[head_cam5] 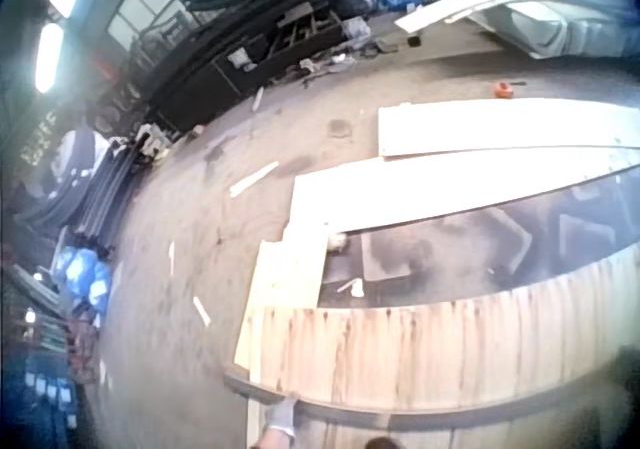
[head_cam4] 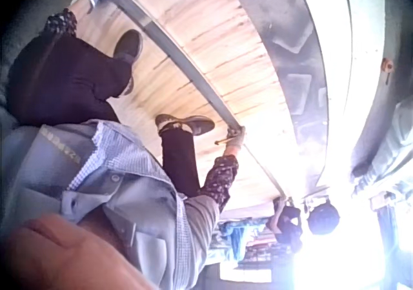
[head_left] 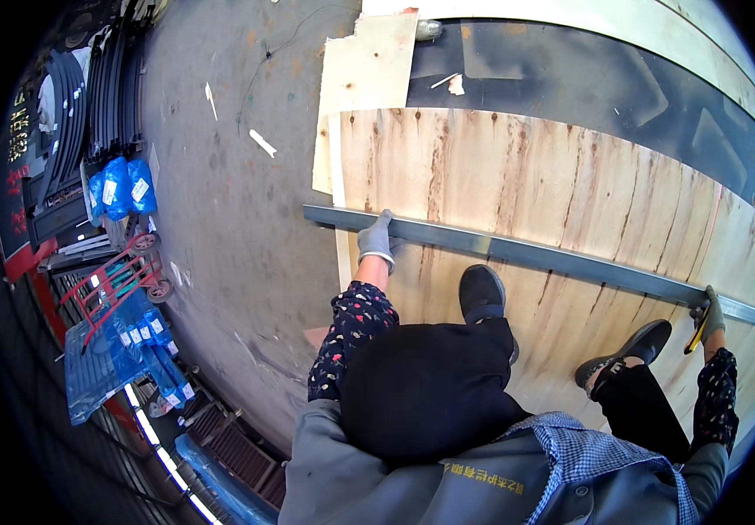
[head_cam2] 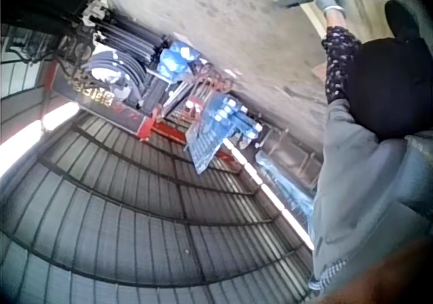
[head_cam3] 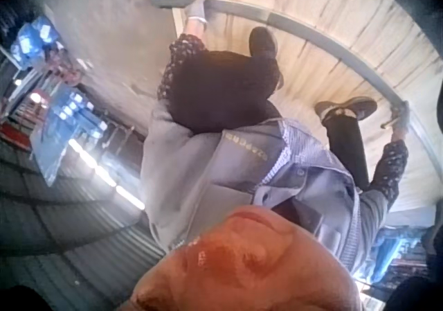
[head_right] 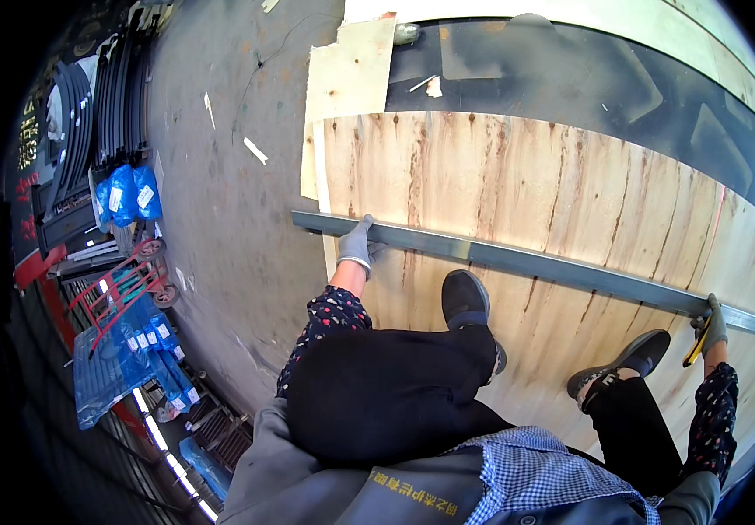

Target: The person measures a large plywood sheet on the floor using a tape measure and marks it with a marker. They reposition the tape measure multiple times to mark different sections of the sheet while another person assists by holding the wood steady.

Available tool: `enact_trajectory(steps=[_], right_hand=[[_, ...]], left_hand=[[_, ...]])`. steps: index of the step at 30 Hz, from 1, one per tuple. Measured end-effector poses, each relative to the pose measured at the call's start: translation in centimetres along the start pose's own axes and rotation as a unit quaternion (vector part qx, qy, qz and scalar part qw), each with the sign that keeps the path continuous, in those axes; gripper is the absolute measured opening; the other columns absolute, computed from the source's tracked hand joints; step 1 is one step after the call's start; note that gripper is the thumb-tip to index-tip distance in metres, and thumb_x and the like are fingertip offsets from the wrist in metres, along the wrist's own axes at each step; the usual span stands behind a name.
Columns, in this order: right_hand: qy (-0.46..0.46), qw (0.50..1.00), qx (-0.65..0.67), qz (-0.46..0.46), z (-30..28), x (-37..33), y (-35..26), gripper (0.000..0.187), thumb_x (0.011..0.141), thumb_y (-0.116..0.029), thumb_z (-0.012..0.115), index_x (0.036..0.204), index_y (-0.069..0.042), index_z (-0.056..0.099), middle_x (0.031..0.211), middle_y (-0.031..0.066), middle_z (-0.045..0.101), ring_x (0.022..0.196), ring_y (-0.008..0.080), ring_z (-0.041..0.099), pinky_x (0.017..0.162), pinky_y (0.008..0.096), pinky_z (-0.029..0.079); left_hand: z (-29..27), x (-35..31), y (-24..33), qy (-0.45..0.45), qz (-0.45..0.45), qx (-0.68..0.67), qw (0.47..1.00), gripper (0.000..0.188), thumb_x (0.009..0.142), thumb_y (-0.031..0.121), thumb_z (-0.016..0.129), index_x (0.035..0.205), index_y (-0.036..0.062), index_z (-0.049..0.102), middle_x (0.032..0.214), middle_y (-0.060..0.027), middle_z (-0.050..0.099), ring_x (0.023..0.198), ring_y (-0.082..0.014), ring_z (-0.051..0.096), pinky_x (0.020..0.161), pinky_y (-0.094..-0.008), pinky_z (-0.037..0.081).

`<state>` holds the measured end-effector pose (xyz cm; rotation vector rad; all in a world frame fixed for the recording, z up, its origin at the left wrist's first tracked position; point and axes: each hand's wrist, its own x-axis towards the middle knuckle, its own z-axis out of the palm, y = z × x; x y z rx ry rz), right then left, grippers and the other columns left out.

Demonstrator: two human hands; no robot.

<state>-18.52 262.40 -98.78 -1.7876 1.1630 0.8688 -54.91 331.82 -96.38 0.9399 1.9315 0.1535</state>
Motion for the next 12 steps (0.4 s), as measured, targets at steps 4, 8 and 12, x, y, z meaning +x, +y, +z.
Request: enact_trajectory(steps=[4, 8, 12], right_hand=[[0.015, 0.999, -0.037, -0.009, 0.0, 0.4, -0.2, 0.044, 0.077, -0.059, 0.067, 0.080, -0.018, 0.051, 0.058, 0.0012, 0.053, 0.042, 0.0132, 0.052, 0.035, 0.0218, 0.033], [0.008, 0.999, -0.036, -0.023, 0.4, -0.3, -0.3, 0.044, 0.079, -0.059, 0.065, 0.075, -0.018, 0.051, 0.060, 0.0001, 0.055, 0.042, 0.0144, 0.053, 0.036, 0.0222, 0.034], [-0.134, 0.991, -0.026, 0.002, -2.2, 0.4, 0.9, 0.038, 0.084, -0.054, 0.061, 0.085, -0.017, 0.055, 0.074, -0.0007, 0.061, 0.056, 0.0132, 0.058, 0.043, 0.0218, 0.039]], left_hand=[[-0.3, 0.6, -1.2, 0.006, 0.042, -0.022, 0.999, 0.039, 0.078, 0.032, 0.075, 0.093, -0.0023, 0.061, 0.080, -0.0130, 0.063, 0.051, -0.0227, 0.061, 0.044, -0.0343, 0.053], [-0.3, -0.4, -0.2, 0.000, 0.008, -0.022, 1.000, 0.037, 0.079, 0.032, 0.074, 0.093, -0.0009, 0.061, 0.082, -0.0132, 0.064, 0.051, -0.0229, 0.060, 0.045, -0.0348, 0.053], [0.5, 0.6, 0.8, -0.048, -0.011, 0.032, 0.998, 0.027, 0.082, 0.033, 0.071, 0.089, 0.0074, 0.063, 0.080, -0.0075, 0.064, 0.068, -0.0250, 0.065, 0.060, -0.0382, 0.056]])
